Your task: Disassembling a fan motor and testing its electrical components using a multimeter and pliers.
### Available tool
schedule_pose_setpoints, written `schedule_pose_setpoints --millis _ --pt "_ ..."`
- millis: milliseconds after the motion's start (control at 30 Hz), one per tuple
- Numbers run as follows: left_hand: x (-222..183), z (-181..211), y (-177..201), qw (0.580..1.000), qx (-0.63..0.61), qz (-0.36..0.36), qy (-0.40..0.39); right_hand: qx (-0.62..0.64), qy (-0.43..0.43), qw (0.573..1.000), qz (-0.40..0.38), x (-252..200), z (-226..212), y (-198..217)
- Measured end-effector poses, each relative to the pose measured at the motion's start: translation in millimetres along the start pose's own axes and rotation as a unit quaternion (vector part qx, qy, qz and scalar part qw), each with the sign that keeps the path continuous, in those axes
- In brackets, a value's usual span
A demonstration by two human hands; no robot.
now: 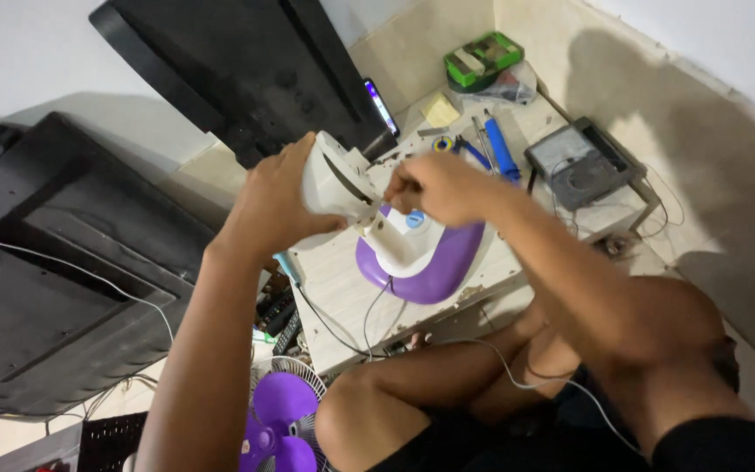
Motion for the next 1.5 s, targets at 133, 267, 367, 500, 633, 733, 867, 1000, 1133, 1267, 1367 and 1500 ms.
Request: schedule_pose_setpoints --millis 133,267,367,500,633,733,867,1000,1133,1267,1367,1500 --pt "-4.1 10.6 8.3 0.999 -0.035 -0.008 0.006 0.118 0.02 0.989 0.086 -16.9 63.0 -23.6" --pt "3.0 15.9 -1.1 0.999 -0.018 -0.006 0.033 0.282 0.034 0.94 0.191 -24.8 131.7 -42.1" --pt "4.9 12.8 -0.9 0.999 -0.008 0.004 0.048 0.296 0.043 0.93 0.214 -26.0 123.2 -45.6" --pt "3.3 13.5 4.5 0.999 -0.015 0.012 0.038 0.296 0.037 0.923 0.243 -25.3 100.3 -47.9" --pt "2.7 14.8 9.2 0.999 -0.02 0.014 0.036 0.289 0.013 0.921 0.262 -20.4 94.8 -54.9" --pt "5.0 14.3 8.6 0.998 -0.043 0.004 0.053 0.313 -0.008 0.901 0.301 -29.1 85.6 -63.3" --pt "8.1 6.6 0.9 0.997 -0.026 0.002 0.073 0.337 0.014 0.876 0.344 -36.2 72.7 -72.7" --pt "3.0 5.0 2.5 0.997 -0.028 0.013 0.072 0.22 0.011 0.899 0.378 -40.2 66.0 -58.7" --pt "-3.4 6.2 2.5 0.998 -0.022 -0.014 0.064 0.148 0.038 0.926 0.346 -14.4 95.1 -46.8" --pt "-2.4 0.0 -1.1 0.999 -0.021 0.036 0.031 0.19 0.022 0.914 0.358 -19.1 112.6 -32.9" --pt "-7.4 2.6 4.2 0.996 -0.02 0.09 -0.012 0.3 0.07 0.892 0.331 -28.3 126.9 -39.7" --pt "-15.3 -7.2 -25.1 0.992 0.018 0.115 -0.048 0.349 0.119 0.888 0.274 -35.4 164.4 -51.6"
Point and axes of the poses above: each hand's wrist, its own x-axis towards the middle knuckle, its own y-axis out of the back of the hand, z = x × y, the point moved 10 cm from there along x, towards the middle knuckle, and after that the axes turned 15 degrees about x, right-handed, at the moved point
